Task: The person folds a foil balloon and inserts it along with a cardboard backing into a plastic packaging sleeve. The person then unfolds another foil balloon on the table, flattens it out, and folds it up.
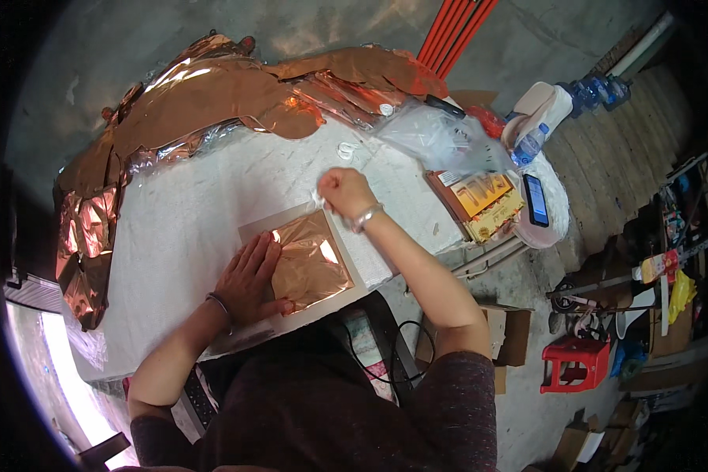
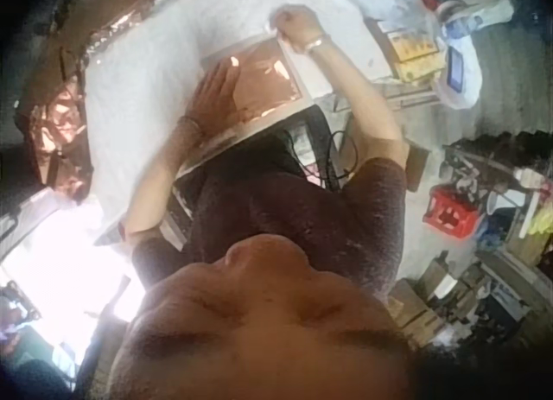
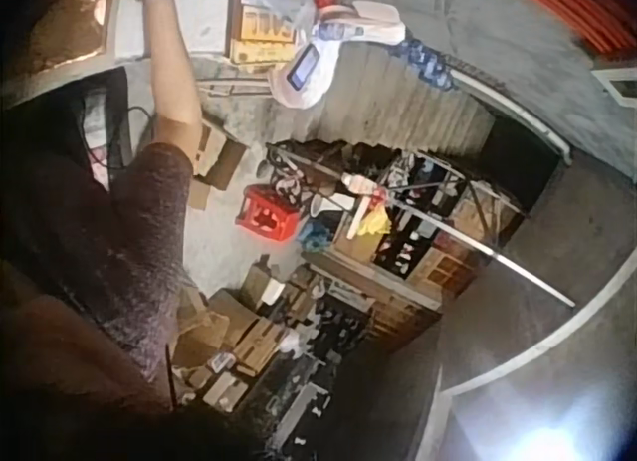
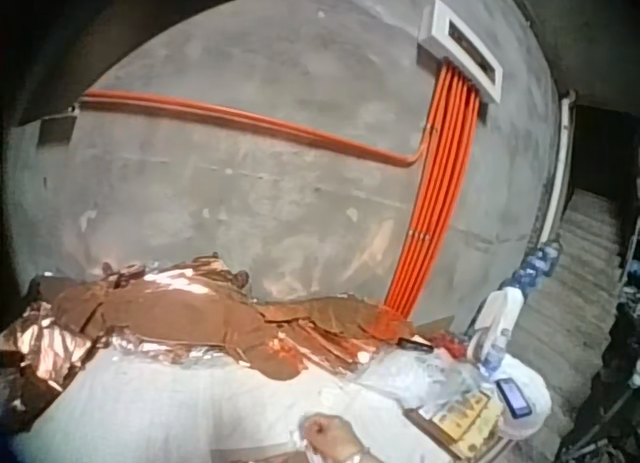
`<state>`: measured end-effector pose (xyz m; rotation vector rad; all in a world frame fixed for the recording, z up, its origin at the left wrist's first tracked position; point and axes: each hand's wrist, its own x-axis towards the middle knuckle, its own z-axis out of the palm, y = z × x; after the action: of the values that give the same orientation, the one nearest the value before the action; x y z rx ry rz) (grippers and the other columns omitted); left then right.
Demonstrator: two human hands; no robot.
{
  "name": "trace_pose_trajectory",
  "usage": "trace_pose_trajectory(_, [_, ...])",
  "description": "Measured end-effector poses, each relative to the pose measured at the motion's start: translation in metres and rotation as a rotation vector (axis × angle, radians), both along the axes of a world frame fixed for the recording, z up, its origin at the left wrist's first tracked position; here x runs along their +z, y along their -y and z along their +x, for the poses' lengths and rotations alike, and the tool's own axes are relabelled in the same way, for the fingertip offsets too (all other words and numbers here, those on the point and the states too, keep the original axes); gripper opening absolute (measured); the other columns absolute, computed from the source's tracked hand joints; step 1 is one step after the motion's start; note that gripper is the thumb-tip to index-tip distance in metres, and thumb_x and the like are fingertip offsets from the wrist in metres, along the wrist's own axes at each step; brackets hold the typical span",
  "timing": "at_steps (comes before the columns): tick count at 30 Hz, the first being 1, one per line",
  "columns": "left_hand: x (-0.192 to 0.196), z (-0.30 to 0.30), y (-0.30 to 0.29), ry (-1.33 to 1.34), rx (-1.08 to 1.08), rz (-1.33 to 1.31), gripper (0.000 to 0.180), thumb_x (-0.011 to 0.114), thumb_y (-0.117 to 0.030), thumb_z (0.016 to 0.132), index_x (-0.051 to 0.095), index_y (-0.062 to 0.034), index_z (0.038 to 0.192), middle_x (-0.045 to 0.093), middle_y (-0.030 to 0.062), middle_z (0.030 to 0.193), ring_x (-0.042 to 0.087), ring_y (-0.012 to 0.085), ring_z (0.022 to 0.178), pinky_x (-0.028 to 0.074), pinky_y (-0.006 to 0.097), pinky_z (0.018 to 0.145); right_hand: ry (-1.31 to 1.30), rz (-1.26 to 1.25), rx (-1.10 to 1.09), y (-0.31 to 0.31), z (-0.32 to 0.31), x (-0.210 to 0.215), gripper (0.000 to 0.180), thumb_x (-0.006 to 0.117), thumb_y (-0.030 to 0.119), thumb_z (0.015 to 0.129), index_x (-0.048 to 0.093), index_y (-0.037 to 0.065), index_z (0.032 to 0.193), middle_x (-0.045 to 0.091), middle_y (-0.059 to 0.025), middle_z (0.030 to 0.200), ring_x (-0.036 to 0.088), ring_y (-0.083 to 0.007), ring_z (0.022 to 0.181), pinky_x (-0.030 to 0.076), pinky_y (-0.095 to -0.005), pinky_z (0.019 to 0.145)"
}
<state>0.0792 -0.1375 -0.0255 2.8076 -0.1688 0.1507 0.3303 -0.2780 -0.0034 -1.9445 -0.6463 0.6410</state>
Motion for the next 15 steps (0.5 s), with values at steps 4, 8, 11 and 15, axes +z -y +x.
trace_pose_trajectory(4, [-0.002,-0.001,-0.002,-0.039,0.01,0.011,0.103,0.053,-0.072,0.077,0.023,-0.0011,0.146,0.018,0.0253,0.153,0.019,0.0398,0.142,0.021,0.052,0.114,0.048,-0.047,0.072,0.029,-0.019,-0.005,0.006,0.064,0.006,0.082,0.065,0.002,0.079,0.062,-0.0015,0.061,0.059,-0.0083,0.055,0.045,-0.024,0.046])
trace_pose_trajectory(8, [-0.001,-0.002,-0.003,-0.054,0.01,0.002,0.104,0.053,-0.071,0.077,0.021,-0.0017,0.147,0.016,0.0251,0.153,0.017,0.0398,0.143,0.02,0.052,0.114,-0.063,-0.117,0.149,0.056,-0.034,0.002,0.009,0.061,0.007,0.086,0.067,0.002,0.083,0.065,-0.0023,0.07,0.061,-0.0096,0.059,0.05,-0.0247,0.052])
trace_pose_trajectory(11, [0.005,0.001,-0.001,-0.11,0.024,0.023,0.104,0.053,-0.072,0.077,0.021,-0.0018,0.147,0.017,0.0252,0.153,0.016,0.0398,0.143,0.019,0.052,0.114,-0.259,-0.053,0.267,0.064,-0.033,0.003,0.012,0.058,0.007,0.088,0.067,0.0,0.091,0.067,-0.0056,0.079,0.064,-0.0118,0.065,0.054,-0.026,0.06])
trace_pose_trajectory(15, [0.006,0.001,-0.001,-0.106,0.022,0.012,0.104,0.055,-0.07,0.077,0.019,-0.002,0.148,0.016,0.0252,0.153,0.016,0.0403,0.143,0.021,0.052,0.113,-0.7,-0.054,0.223,0.05,-0.027,0.025,0.022,0.059,0.015,0.092,0.063,-0.005,0.101,0.068,-0.0079,0.088,0.066,-0.0125,0.074,0.056,-0.0271,0.067])
